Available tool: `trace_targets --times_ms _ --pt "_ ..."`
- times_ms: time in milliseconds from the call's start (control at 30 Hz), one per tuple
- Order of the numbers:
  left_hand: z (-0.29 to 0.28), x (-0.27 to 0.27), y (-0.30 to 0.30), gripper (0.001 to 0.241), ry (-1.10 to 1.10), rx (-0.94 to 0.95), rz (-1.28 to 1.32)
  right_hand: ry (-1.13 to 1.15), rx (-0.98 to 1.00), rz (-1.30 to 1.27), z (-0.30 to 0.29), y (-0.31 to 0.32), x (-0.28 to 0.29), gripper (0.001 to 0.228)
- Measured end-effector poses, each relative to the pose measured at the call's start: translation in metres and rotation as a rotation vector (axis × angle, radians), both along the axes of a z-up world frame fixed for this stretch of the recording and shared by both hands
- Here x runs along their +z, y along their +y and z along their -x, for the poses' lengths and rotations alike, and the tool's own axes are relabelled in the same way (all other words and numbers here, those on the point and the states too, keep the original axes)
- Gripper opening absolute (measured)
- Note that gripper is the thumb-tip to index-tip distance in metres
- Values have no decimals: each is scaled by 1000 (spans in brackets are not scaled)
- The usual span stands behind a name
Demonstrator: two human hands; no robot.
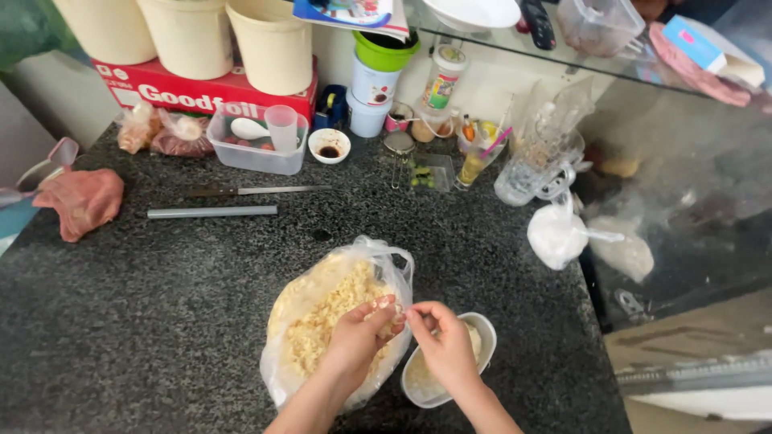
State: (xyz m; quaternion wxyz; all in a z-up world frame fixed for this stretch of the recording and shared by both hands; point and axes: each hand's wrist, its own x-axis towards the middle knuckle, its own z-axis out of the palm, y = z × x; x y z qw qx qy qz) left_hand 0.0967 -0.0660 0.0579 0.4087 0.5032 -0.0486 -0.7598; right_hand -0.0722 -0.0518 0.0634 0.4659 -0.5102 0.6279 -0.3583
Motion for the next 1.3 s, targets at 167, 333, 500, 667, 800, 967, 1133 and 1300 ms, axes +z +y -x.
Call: trace_targets --times_ms 167,333,500,667,800,967,1133,1300 --pt "-25 0 -16 28 -2 73 53 -18 153 45 -33 -40 51 15" --pt "-79 26 -25 35 -138 45 151 8 318 355 -71 -96 71 15" --pt "-145 26 -28 42 -97 322 37 192 153 691 -117 -215 124 21" --pt "-192 -3 -24 41 -96 423 13 478 40 1069 -152 -381 123 47" --pt "-218 -3 -15 37 -101 468 -2 761 -19 750 -185 -465 125 70" --pt "-257 -37 -10 36 -121 510 -61 856 -4 492 -204 -483 141 77" --pt "-264 -48 -7 37 -136 561 -108 874 42 508 -216 -511 143 83" --pt "-253 -51 0 36 -143 498 -117 973 157 591 -191 -598 60 47"
